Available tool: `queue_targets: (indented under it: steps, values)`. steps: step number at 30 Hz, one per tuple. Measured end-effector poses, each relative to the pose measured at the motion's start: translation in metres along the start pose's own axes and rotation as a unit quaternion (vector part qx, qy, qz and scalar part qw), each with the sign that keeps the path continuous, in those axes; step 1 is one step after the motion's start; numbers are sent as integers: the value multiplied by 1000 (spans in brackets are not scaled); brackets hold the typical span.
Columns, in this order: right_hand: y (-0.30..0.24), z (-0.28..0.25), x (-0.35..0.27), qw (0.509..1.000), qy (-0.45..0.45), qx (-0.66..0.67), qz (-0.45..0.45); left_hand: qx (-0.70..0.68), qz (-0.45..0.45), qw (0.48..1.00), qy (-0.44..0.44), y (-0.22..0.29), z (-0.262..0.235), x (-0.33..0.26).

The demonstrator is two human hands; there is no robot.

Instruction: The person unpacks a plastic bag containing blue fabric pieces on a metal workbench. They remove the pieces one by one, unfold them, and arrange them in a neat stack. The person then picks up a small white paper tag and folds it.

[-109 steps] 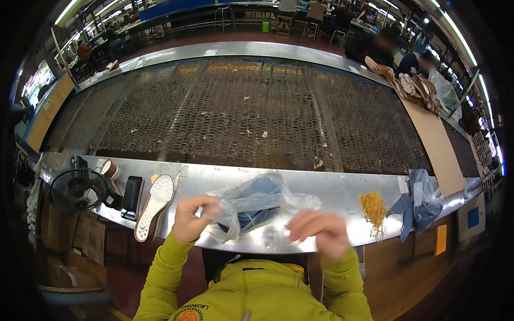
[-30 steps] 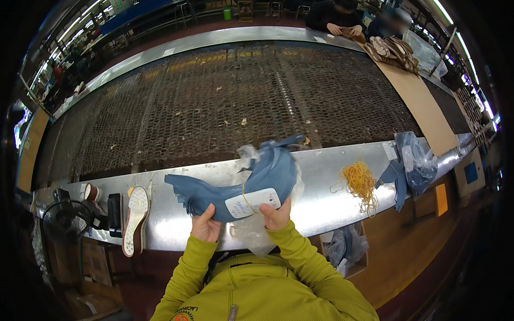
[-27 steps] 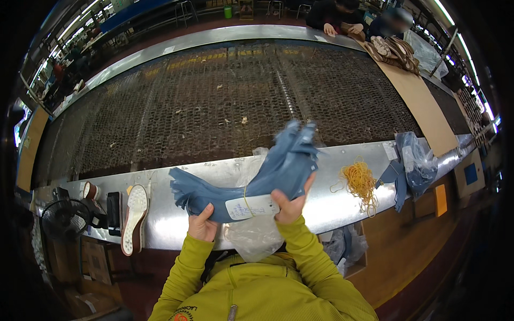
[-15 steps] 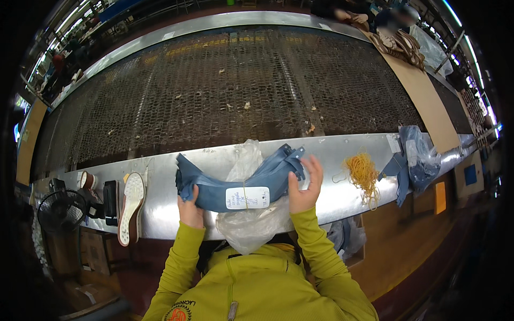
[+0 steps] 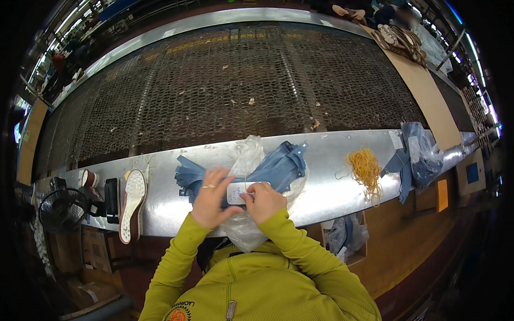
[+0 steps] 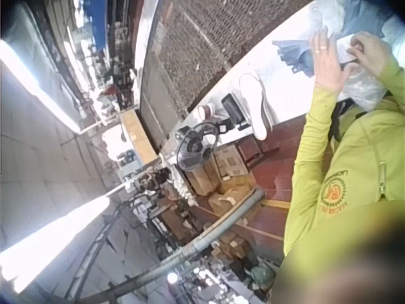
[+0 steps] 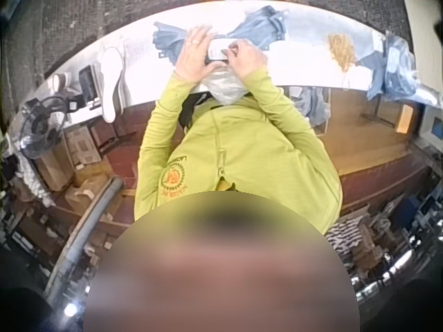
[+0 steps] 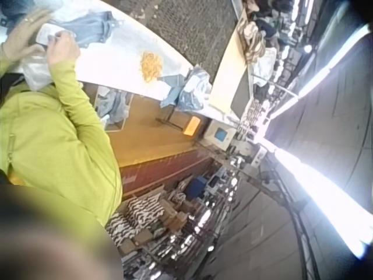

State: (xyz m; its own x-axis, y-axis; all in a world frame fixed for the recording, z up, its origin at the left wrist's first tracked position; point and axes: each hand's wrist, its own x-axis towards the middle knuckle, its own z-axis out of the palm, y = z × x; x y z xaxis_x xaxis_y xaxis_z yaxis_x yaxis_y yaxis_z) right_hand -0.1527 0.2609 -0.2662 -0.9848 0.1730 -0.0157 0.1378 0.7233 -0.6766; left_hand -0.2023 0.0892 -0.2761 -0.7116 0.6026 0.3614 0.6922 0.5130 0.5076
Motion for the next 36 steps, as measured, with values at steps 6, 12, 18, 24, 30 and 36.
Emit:
queue_targets:
  steps: [6,12,18,24,30,36]
  values:
    - [4,5,7,995,-31,-94,-17,40,-5,997,-70,3,32,18]
    - [14,-5,12,965,-144,218,-20,31,-26,999,-19,3,38,10]
    - [35,-40,17,807,-211,522,179,38,-75,994,-69,5,35,16]
    - [90,-118,46,916,-247,274,156,94,18,993,-64,1,30,9]
    - [131,-141,78,893,-74,414,161,109,115,985,64,-2,37,-15]
    - [156,-94,120,949,108,279,94,160,209,962,73,-12,34,-17]
